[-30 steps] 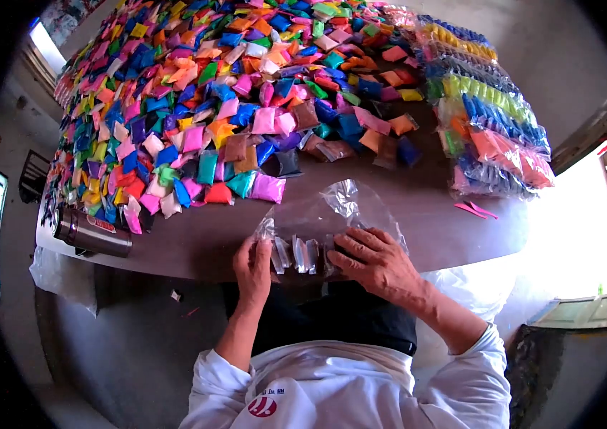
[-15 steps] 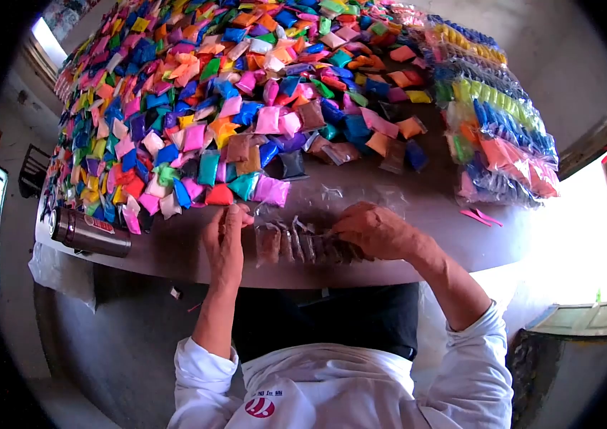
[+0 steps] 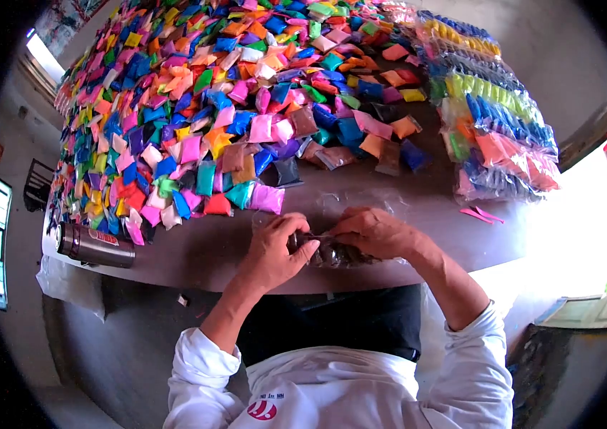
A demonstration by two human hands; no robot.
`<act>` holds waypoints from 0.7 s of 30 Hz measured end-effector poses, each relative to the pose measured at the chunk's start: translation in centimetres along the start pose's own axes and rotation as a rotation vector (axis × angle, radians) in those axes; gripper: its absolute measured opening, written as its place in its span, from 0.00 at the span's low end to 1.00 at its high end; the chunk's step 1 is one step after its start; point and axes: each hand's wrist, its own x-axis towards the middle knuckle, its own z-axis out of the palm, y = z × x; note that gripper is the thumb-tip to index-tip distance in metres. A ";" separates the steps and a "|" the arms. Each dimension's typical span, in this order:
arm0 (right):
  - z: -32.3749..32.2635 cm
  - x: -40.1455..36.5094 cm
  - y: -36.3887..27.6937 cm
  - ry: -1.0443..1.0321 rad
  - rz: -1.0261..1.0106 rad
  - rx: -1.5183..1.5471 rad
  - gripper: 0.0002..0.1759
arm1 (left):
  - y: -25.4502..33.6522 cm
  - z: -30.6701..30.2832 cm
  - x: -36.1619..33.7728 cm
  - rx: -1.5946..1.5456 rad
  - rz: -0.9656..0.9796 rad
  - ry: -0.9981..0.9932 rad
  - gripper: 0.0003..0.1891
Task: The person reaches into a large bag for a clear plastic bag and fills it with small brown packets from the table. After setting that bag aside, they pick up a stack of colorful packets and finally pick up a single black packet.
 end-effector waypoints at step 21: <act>-4.6 -5.8 -1.3 0.176 0.270 0.079 0.23 | -1.3 2.3 -1.5 -0.078 -0.125 0.109 0.12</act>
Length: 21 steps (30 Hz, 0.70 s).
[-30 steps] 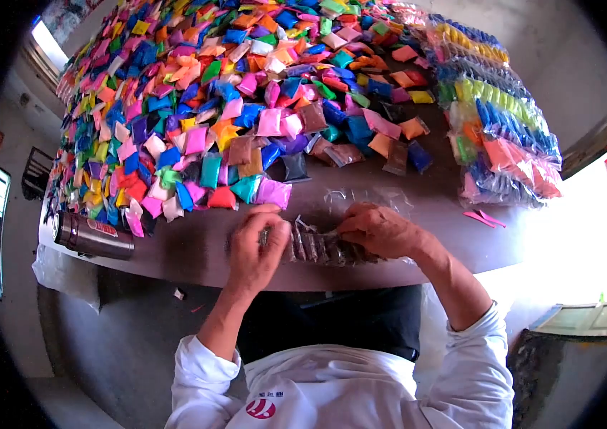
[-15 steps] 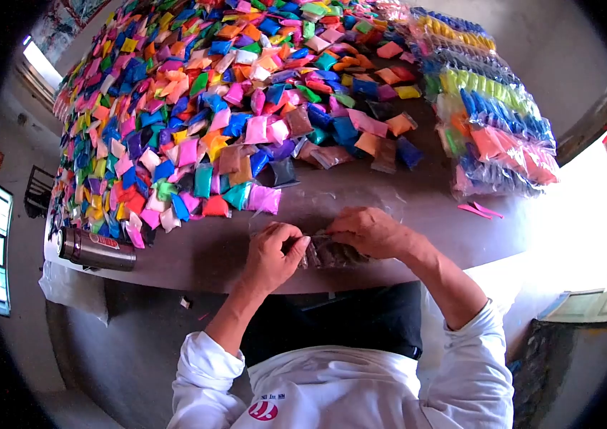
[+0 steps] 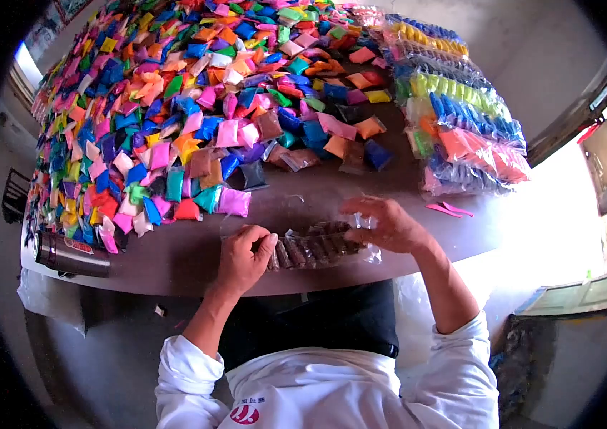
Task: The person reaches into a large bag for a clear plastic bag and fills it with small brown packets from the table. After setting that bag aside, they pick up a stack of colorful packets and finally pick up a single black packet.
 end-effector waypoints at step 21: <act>2.7 2.2 0.9 -0.036 -0.184 -0.095 0.27 | -0.2 0.1 -0.1 0.011 0.009 0.015 0.12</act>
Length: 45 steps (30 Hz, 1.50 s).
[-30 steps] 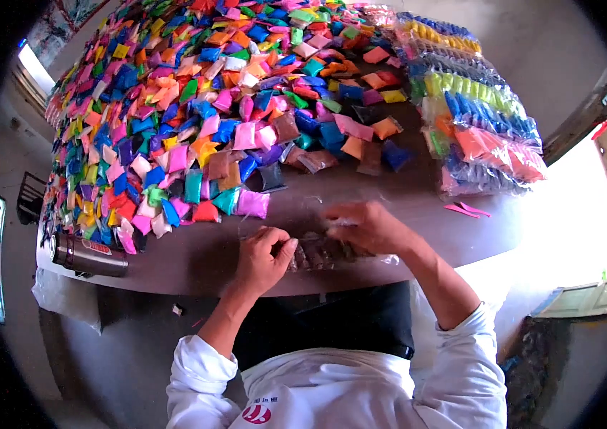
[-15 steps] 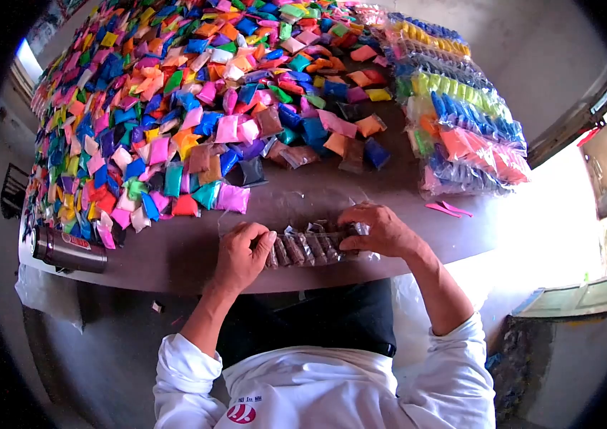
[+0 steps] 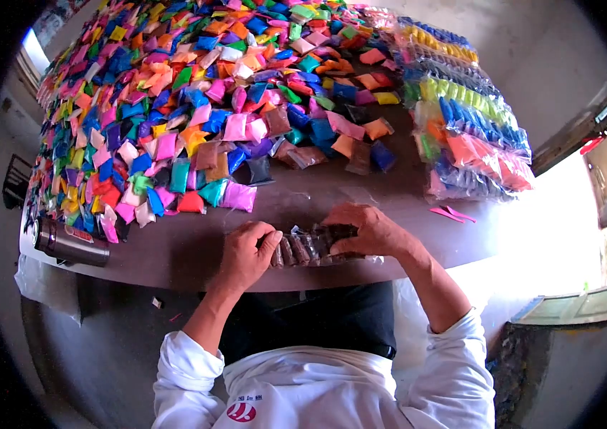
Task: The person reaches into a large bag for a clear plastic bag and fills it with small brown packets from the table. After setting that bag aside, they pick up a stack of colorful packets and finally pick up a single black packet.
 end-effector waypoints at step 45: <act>-3.9 -3.1 -0.7 -0.118 0.354 0.125 0.22 | 0.6 0.6 -0.4 -0.051 -0.054 -0.004 0.09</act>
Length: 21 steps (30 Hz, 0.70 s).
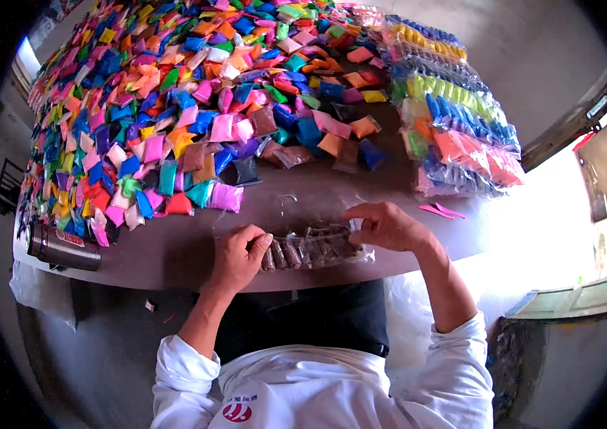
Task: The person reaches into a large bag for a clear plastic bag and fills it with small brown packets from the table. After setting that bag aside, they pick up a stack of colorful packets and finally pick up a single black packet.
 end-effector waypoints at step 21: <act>-0.1 0.2 0.3 0.042 0.030 -0.209 0.27 | -0.1 0.0 -0.4 0.068 0.037 0.015 0.15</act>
